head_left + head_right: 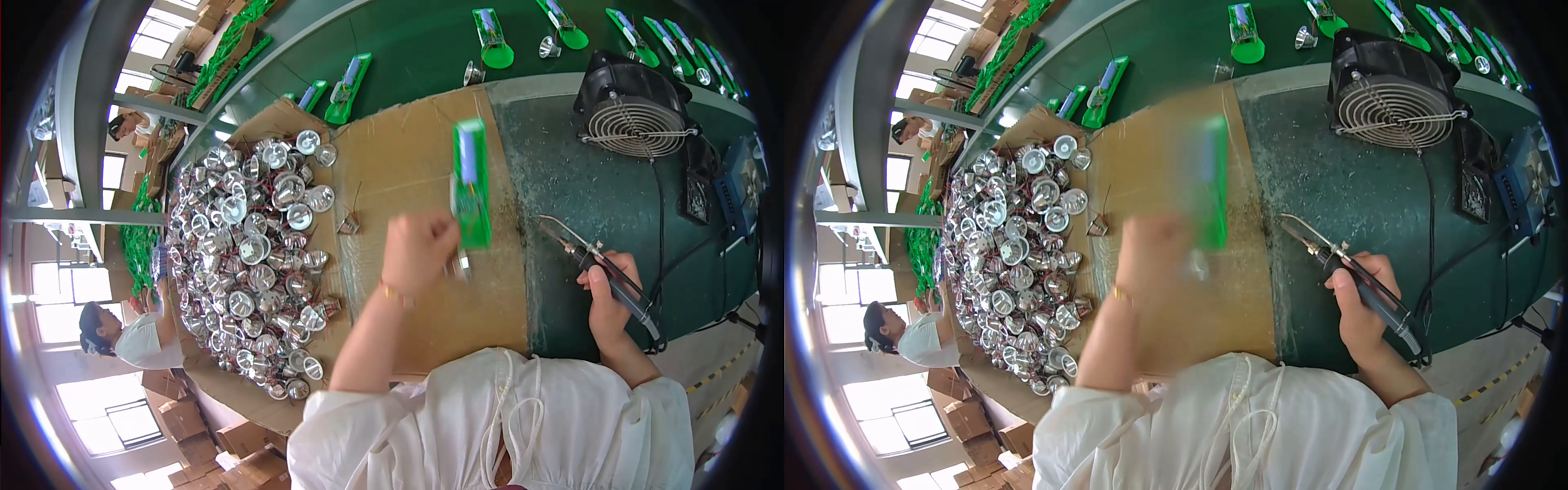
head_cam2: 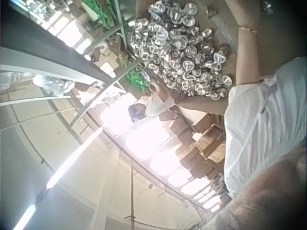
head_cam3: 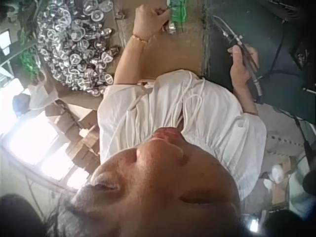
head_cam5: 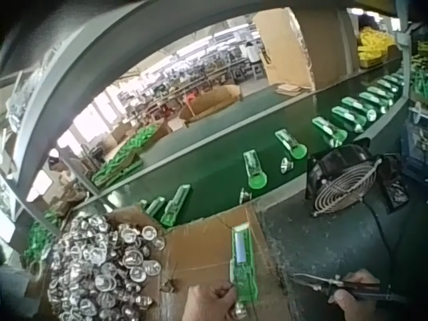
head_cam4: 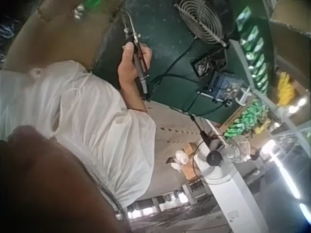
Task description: The person solders wires and components onto LED circuit boards with a soldering iron, assembling the parts at a factory workstation.
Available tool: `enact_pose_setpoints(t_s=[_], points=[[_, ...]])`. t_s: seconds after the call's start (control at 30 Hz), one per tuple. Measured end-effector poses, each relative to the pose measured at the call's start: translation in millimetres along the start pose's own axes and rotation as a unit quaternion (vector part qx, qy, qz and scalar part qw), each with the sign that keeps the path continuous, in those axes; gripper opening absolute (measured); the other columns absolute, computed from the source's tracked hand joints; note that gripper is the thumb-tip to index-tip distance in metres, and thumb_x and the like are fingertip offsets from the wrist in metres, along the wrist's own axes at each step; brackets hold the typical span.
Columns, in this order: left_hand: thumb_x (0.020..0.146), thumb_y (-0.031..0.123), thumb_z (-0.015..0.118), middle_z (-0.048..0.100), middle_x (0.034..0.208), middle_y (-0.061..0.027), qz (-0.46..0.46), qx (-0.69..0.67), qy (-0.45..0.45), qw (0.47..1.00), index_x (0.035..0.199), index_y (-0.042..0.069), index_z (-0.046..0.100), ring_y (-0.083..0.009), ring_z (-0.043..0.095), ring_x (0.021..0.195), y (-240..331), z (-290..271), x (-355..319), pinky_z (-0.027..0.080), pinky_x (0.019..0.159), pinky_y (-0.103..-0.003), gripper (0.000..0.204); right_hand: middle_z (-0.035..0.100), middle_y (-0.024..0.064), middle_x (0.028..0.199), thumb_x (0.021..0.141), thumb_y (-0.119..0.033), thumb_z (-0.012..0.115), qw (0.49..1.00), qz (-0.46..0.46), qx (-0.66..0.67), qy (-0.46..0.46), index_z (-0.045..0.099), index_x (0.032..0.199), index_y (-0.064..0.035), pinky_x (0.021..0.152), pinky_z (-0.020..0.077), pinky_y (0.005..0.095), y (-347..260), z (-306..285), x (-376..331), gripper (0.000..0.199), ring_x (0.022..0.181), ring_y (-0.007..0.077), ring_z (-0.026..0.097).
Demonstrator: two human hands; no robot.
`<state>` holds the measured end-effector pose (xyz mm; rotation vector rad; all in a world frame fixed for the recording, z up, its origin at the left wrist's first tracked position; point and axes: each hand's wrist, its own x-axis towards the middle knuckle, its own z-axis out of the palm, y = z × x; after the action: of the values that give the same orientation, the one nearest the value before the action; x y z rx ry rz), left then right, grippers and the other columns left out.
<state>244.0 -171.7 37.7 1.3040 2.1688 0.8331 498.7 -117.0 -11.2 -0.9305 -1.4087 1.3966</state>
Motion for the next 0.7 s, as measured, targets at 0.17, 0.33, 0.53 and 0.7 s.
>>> enact_pose_setpoints(t_s=[0.17, 0.33, 0.53, 0.7], points=[[0.076, 0.024, 0.059, 0.063, 0.062, -0.0117, 0.055, 0.115, 0.14, 0.982, 0.076, 0.003, 0.068, -0.0224, 0.063, 0.058, -34.5, -18.2, 147.7, 0.048, 0.058, -0.032, 0.023, 0.053, 0.007, 0.081, 0.082, -0.005, 0.055, 1.0, 0.024, 0.006, -0.014, 0.046, 0.085, -0.0019, 0.052, 0.0437, 0.0212, 2.9, 3.2, -2.6, 0.01, 0.063, 0.0106, 0.056], [0.07, 0.036, 0.066, 0.066, 0.078, -0.0114, -0.004, 0.076, 0.319, 0.945, 0.084, 0.006, 0.067, -0.0265, 0.064, 0.075, -62.2, -62.1, 216.9, 0.049, 0.068, -0.036, 0.033, 0.055, 0.0056, 0.071, 0.076, 0.002, 0.06, 0.998, 0.052, 0.004, -0.025, 0.047, 0.08, -0.003, 0.057, 0.0422, 0.0238, 13.0, 5.1, -3.5, 0.015, 0.061, 0.0102, 0.051], [0.062, 0.042, 0.071, 0.06, 0.105, -0.0132, -0.154, 0.421, 0.003, 0.894, 0.094, 0.007, 0.065, -0.0269, 0.059, 0.097, -66.3, -107.7, 210.7, 0.049, 0.08, -0.037, 0.047, 0.057, 0.0058, 0.071, 0.076, 0.0, 0.061, 0.999, 0.046, 0.025, -0.014, 0.047, 0.081, -0.0027, 0.056, 0.0429, 0.0242, 9.0, 3.6, -5.7, 0.015, 0.061, 0.0096, 0.052], [0.063, 0.037, 0.066, 0.065, 0.089, -0.015, -0.139, 0.36, -0.023, 0.922, 0.085, 0.006, 0.067, -0.0287, 0.063, 0.083, -41.1, -97.0, 200.7, 0.05, 0.074, -0.036, 0.038, 0.057, 0.0051, 0.072, 0.077, -0.004, 0.064, 0.998, 0.038, 0.021, -0.038, 0.048, 0.083, -0.0023, 0.057, 0.0436, 0.0243, 8.1, 1.3, -3.2, 0.016, 0.064, 0.0093, 0.053]])
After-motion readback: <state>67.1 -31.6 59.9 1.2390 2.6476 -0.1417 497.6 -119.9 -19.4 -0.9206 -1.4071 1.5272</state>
